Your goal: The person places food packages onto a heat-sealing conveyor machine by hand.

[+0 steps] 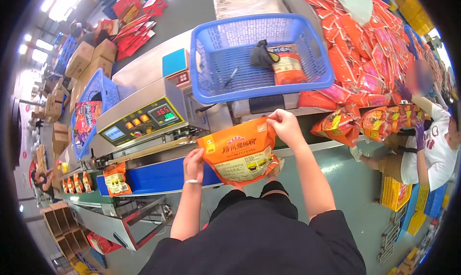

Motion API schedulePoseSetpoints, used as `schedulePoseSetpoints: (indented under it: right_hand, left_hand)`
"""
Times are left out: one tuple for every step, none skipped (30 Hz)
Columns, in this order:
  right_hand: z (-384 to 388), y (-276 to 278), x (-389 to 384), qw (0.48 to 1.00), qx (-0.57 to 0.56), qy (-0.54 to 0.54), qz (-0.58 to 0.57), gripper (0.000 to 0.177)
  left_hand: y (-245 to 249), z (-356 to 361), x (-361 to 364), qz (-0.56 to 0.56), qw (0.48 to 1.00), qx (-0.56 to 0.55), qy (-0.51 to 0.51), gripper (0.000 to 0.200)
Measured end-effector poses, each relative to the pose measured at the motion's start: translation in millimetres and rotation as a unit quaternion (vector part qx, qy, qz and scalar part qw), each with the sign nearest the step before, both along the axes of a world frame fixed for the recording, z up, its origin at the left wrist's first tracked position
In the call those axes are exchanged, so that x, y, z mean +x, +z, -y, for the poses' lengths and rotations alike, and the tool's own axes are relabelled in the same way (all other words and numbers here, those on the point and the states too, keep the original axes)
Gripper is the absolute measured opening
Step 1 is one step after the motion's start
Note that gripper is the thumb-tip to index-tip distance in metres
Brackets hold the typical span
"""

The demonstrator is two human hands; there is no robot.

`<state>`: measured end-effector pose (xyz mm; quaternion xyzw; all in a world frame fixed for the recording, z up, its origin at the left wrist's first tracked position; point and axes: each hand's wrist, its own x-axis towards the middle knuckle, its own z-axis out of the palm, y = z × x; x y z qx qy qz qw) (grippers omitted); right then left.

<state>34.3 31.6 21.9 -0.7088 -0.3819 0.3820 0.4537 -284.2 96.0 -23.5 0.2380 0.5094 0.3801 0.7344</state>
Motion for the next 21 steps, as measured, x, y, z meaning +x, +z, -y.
schedulePoseSetpoints:
  right_hand:
    - [-9.4, -17.8, -6.9, 0.999, -0.027, -0.008, 0.03, 0.009]
    - [-17.9, -38.7, -10.8, 0.999, -0.035, -0.024, 0.033, 0.01]
    - [-26.0, -54.2, -13.2, 0.998, -0.042, -0.041, 0.037, 0.012]
    - [-35.1, -57.3, -16.6, 0.998, -0.041, -0.039, 0.038, 0.012]
    - [-43.0, -60.7, -20.0, 0.99, -0.089, -0.003, 0.11, 0.014]
    - [-50.6, -63.8, -24.4, 0.973, -0.135, 0.033, 0.181, 0.016]
    - [-58.0, -75.1, -32.3, 0.969, -0.144, 0.048, 0.195, 0.022]
    - [-64.8, -71.3, -45.2, 0.967, -0.166, 0.057, 0.183, 0.023]
    - [-71.7, -69.7, -62.1, 0.965, -0.189, 0.066, 0.169, 0.024]
    - [-78.0, -71.2, -80.8, 0.966, -0.185, 0.075, 0.162, 0.025]
    - [-83.4, -74.1, -98.8, 0.967, -0.182, 0.08, 0.156, 0.025]
    - [-88.1, -75.9, -114.9, 0.975, -0.158, 0.089, 0.126, 0.025]
    - [-91.5, -83.6, -131.5, 0.983, -0.131, 0.078, 0.099, 0.027]
    - [-93.8, -93.9, -146.2, 0.985, -0.104, 0.06, 0.121, 0.029]
    - [-90.1, -66.5, -151.1, 0.989, -0.097, 0.087, 0.077, 0.025]
    - [-84.8, -61.4, -146.6, 0.994, -0.045, 0.097, 0.023, 0.022]
    - [-79.6, -56.8, -138.0, 0.993, 0.009, 0.109, -0.032, 0.02]
    - [-66.5, -44.1, -117.7, 0.996, 0.07, 0.054, -0.02, 0.018]
    - [-45.8, -23.3, -91.3, 0.991, 0.132, 0.002, -0.007, 0.018]
    - [-17.1, 11.6, -59.3, 0.975, 0.168, -0.088, 0.114, 0.025]
    - [9.3, 21.7, -20.0, 0.931, 0.207, -0.154, 0.257, 0.036]
  left_hand:
    - [-18.6, -7.9, -2.4, -0.028, 0.999, -0.015, 0.023, 0.014]
    - [-37.8, -16.6, -4.6, -0.051, 0.998, -0.024, 0.031, 0.016]
    - [-48.9, -24.5, -5.2, -0.074, 0.996, -0.033, 0.037, 0.018]
    - [-48.8, -29.4, -3.1, -0.094, 0.993, -0.034, 0.059, 0.018]
    - [-46.0, -31.2, -8.7, -0.093, 0.993, -0.034, 0.059, 0.018]
    - [-41.6, -34.8, -15.9, -0.098, 0.992, -0.053, 0.065, 0.018]
    - [-39.4, -39.6, -24.3, -0.101, 0.99, -0.071, 0.07, 0.017]
    - [-42.7, -43.4, -38.9, -0.089, 0.99, -0.074, 0.082, 0.017]
    - [-45.5, -43.5, -54.5, -0.101, 0.988, -0.072, 0.096, 0.014]
    - [-58.4, -46.2, -74.6, -0.115, 0.983, -0.075, 0.12, 0.011]
    - [-97.4, -51.8, -111.0, -0.12, 0.983, -0.068, 0.123, 0.009]
    - [-96.3, -52.9, -130.4, -0.133, 0.98, -0.054, 0.136, 0.008]
    - [-86.6, -57.8, -141.8, -0.165, 0.974, -0.052, 0.145, 0.004]
    - [-83.1, -62.1, -161.4, -0.18, 0.976, -0.049, 0.114, 0.005]
    - [-88.7, -65.9, -184.4, -0.241, 0.967, 0.009, 0.086, 0.007]
    - [-69.3, -59.6, -183.8, -0.294, 0.94, 0.144, 0.1, 0.008]
    - [-83.2, -67.2, -203.2, -0.247, 0.916, 0.181, 0.259, 0.01]
    - [-38.6, -57.7, -166.2, -0.361, 0.86, 0.202, 0.3, 0.014]
    - [-17.0, -51.3, -133.3, -0.379, 0.84, 0.294, 0.253, 0.014]
    - [-2.7, -41.6, -98.0, -0.395, 0.81, 0.381, 0.208, 0.014]
    - [11.2, -24.9, -33.1, -0.262, 0.864, 0.38, 0.201, 0.013]
